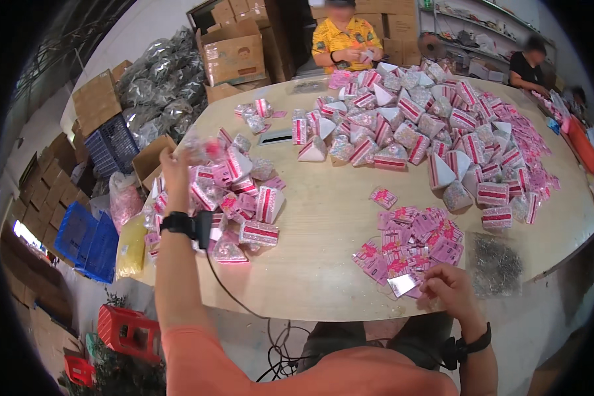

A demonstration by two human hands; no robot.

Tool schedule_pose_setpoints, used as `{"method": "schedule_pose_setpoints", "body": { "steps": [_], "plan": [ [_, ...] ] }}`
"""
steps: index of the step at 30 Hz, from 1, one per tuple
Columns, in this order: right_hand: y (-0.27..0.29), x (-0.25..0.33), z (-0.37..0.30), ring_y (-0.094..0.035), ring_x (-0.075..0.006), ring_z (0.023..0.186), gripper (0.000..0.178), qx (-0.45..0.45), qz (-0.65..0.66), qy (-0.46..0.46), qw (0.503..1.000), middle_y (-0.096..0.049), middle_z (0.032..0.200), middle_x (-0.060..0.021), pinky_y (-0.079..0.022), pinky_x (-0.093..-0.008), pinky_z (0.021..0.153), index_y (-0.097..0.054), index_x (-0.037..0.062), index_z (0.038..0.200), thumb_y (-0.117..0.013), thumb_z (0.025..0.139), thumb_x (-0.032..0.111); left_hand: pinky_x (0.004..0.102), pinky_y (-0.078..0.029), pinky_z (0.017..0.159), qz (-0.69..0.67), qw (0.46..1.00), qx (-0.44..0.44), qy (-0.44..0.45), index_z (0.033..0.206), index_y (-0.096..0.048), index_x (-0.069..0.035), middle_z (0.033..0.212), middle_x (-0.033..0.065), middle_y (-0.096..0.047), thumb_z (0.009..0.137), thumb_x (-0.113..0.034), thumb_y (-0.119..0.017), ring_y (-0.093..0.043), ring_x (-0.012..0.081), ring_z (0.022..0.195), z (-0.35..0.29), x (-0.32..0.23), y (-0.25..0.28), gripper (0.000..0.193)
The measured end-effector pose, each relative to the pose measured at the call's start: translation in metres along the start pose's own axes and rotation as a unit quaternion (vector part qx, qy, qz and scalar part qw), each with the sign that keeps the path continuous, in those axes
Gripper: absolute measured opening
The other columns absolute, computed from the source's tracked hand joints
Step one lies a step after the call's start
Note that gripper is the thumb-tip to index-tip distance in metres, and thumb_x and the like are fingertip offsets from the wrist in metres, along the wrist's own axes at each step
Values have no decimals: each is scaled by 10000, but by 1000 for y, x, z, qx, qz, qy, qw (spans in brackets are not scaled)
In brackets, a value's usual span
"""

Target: The person inserts small pink paper slips into clear plastic bags containing colorful beads. They then fold the top of each bag and secure it with a metal clip from a nearby pile. The completed packages are placed on the table, and the process is repeated continuously.

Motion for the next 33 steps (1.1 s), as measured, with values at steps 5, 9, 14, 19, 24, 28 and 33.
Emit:
{"method": "schedule_pose_setpoints", "body": {
  "steps": [5, 9, 14, 19, 24, 28, 33],
  "plan": [
    [50, 6, -14, -587, -110, 595, 76, -142, -23, 43, 989, -584, 673, -66, -479, -230, 541, -560, -20, 849, -508, 803, 11, 334, -389, 872, 106, 981, 148, 60, 1073, -523, 52, 1048, 211, -555, 756, -236, -586, -527, 279, 985, -12, 25, -4, 433],
    [101, 14, -19, -593, -200, 603, 103, -222, -279, 53, 933, -581, 691, -119, -478, -307, 558, -566, -5, 838, -541, 741, 22, 342, -394, 882, 90, 980, 179, -7, 1065, -534, 48, 1042, 186, -569, 726, -158, -603, -533, 291, 998, -49, -7, -15, 403],
    [115, -11, -13, -544, -350, 775, 101, -151, -554, 30, 818, -552, 786, -165, -441, -416, 689, -552, 5, 778, -561, 687, 48, 345, -400, 877, -36, 939, 341, -5, 1035, -552, 32, 1052, 182, -564, 738, -114, -607, -536, 289, 993, -134, -88, -46, 335],
    [114, -26, 2, -535, -373, 800, 81, -148, -569, 44, 808, -527, 799, -172, -432, -444, 709, -541, 10, 747, -560, 705, 76, 335, -431, 816, -42, 877, 476, -46, 1065, -550, -19, 1062, 105, -577, 743, -142, -617, -544, 214, 971, -210, -122, -57, 351],
    [130, -28, -2, -538, -361, 765, 88, -170, -521, 71, 834, -532, 752, -178, -429, -432, 664, -533, 2, 736, -553, 708, 83, 356, -430, 818, -86, 833, 546, -19, 1051, -551, -41, 1063, 87, -571, 737, -134, -616, -538, 208, 989, -248, -156, -58, 334],
    [143, -21, -5, -538, -348, 718, 100, -199, -446, 106, 866, -532, 708, -182, -427, -410, 634, -517, -3, 727, -554, 699, 86, 324, -428, 830, -122, 815, 566, -2, 1028, -546, -6, 1004, 122, -584, 739, -112, -610, -558, 234, 959, -271, -163, -58, 314],
    [145, -9, -15, -525, -310, 645, 99, -242, -388, 73, 886, -513, 657, -160, -417, -376, 603, -510, -2, 745, -557, 688, 64, 320, -436, 790, -142, 800, 580, -58, 1021, -557, -26, 1002, 104, -584, 734, -129, -624, -558, 224, 914, -296, -182, -66, 312]
  ]
}}
Point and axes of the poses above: each hand's wrist, its own z-axis towards the middle knuckle, its own y-axis out of the back of the hand, x = y × z, the point moved 5 cm from there along z, towards the middle knuckle
